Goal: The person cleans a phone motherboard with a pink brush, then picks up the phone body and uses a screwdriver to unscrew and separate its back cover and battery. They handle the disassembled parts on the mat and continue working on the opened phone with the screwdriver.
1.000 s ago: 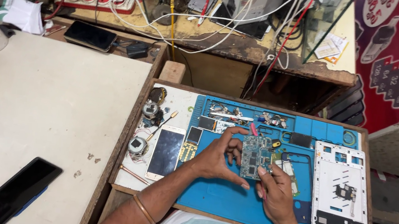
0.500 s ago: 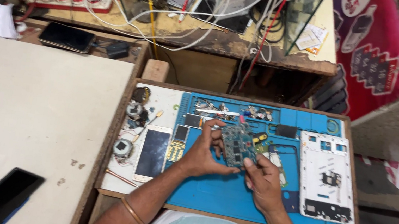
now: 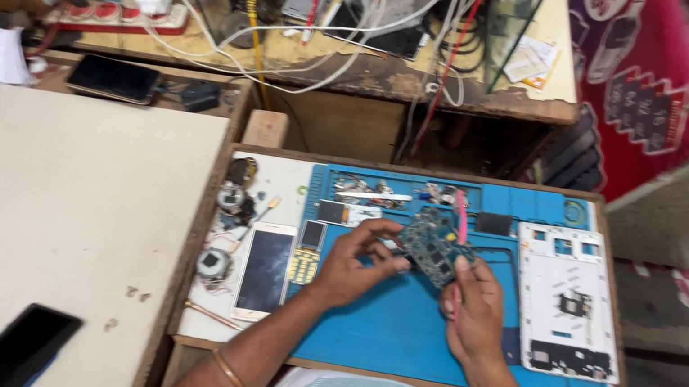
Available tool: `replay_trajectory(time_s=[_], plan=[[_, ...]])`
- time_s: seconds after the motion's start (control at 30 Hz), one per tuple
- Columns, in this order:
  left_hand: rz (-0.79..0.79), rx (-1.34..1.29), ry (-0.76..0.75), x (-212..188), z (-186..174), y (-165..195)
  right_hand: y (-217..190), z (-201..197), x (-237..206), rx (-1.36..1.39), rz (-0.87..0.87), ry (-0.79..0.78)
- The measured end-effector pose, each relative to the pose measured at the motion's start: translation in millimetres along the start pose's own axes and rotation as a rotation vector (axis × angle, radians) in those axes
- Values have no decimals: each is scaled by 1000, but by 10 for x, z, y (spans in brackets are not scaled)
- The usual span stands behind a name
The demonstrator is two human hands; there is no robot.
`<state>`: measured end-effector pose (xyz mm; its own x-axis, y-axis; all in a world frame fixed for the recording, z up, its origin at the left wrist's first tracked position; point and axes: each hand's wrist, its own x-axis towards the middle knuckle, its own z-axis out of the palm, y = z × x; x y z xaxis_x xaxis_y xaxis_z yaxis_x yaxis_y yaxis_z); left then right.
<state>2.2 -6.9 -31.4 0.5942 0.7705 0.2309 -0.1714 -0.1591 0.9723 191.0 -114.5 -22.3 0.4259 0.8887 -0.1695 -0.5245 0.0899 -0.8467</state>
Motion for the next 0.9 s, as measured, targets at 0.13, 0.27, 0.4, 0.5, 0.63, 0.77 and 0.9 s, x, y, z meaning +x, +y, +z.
replay_trajectory(time_s=[0.13,0.27,0.4,0.5,0.63,0.77,0.9], plan=[[-35,-193,81,22,-18,-137,27,-47,-45,-43,-5,-86],[-9,-264,112,19,-52,-167,52,-38,-69,-117,-39,-146],[37,-263,73,38,-16,-139,-38,-43,-38,-56,-22,-88],[46,-308,32,46,17,-111,-93,-30,-48,-48,-40,-79],[83,-90,11,14,39,-38,-159,15,-73,-30,-63,-55],[66,-25,-29,-14,51,69,-210,58,-103,-13,-92,-66],[60,-25,-37,-16,32,165,-214,87,-128,-17,-96,-53]])
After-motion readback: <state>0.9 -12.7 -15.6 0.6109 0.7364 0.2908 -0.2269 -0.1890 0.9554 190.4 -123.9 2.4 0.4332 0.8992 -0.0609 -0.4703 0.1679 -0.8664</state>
